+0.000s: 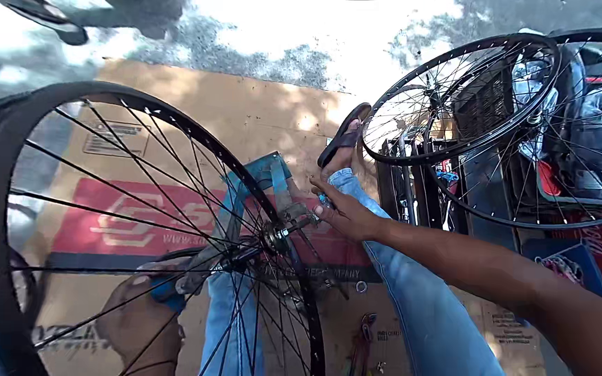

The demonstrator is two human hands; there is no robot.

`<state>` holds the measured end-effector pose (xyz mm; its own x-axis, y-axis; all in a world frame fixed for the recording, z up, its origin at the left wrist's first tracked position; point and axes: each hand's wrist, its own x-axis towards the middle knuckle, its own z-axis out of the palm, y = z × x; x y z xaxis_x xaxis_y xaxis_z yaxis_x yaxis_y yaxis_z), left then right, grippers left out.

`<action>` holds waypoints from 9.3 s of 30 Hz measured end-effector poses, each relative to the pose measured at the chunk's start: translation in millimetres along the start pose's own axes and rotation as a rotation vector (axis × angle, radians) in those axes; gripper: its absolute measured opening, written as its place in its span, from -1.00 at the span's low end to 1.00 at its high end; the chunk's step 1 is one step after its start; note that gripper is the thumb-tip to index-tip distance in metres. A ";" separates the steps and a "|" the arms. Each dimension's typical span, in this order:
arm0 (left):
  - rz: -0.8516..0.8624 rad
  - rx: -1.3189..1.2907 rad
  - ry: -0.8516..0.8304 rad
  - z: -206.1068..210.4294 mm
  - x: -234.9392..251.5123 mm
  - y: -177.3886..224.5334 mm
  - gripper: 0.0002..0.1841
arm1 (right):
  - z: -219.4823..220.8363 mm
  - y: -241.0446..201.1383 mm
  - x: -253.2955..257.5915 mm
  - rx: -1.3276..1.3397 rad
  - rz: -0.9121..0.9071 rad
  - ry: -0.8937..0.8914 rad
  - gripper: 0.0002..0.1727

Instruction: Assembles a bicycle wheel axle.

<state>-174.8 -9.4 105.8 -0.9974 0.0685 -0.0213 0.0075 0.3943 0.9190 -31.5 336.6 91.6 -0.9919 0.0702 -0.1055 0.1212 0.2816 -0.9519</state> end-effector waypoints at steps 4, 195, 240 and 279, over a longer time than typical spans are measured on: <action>0.021 -0.036 -0.004 -2.0 1.0 -3.6 -0.66 | -47.4 -30.3 37.0 0.498 0.769 -0.490 -0.35; 0.100 -0.046 -0.354 -30.5 9.3 -13.4 -0.28 | 3.5 -0.5 29.7 -0.004 -0.179 0.039 -0.81; -0.402 -0.069 -0.345 -19.5 14.2 38.8 -0.23 | 3.8 0.5 32.0 -0.007 -0.207 0.079 -0.81; 0.189 -0.118 -0.256 -18.4 4.2 -26.8 -0.31 | 4.8 -1.7 31.9 -0.013 -0.182 0.068 -0.79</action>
<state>-180.5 -36.4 88.4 -0.9287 0.3643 0.0689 0.1669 0.2450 0.9550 -63.5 333.7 88.4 -0.9927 0.0812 0.0886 -0.0596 0.3075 -0.9497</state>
